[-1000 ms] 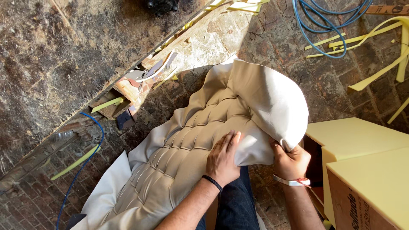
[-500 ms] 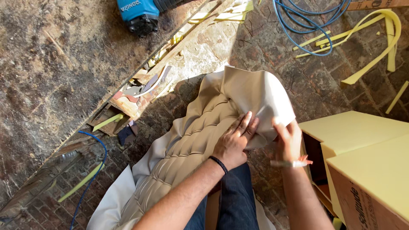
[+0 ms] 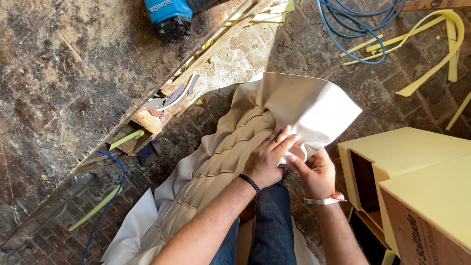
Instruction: The person trims excess twine from a tufted plywood panel using shears, then flips the panel and staples beige fabric to the back using a pneumatic staple gun. The person smooths and folds the fabric while securing it along the edges.
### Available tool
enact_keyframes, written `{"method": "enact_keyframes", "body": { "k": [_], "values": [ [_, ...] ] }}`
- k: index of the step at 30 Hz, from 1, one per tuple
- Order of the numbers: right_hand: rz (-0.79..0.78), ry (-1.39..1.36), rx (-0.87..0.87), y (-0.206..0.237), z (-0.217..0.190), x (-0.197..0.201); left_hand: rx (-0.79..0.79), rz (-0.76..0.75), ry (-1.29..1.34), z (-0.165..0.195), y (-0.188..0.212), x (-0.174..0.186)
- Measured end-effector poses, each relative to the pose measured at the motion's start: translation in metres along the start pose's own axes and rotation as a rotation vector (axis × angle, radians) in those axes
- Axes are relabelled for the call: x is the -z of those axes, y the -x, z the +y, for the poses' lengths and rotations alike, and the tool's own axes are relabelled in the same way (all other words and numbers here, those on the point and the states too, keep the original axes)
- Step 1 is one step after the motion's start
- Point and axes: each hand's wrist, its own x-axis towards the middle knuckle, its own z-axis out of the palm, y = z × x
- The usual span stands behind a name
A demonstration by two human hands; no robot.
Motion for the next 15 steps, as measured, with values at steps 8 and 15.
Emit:
{"method": "enact_keyframes", "body": {
  "k": [8, 15],
  "values": [
    [0.161, 0.025, 0.178, 0.002, 0.053, 0.021, 0.322, -0.109, -0.322, 0.008, 0.048, 0.005],
    [0.114, 0.035, 0.179, -0.019, 0.065, 0.015, 0.16, -0.086, -0.184, -0.006, 0.019, 0.005]
  ]
}}
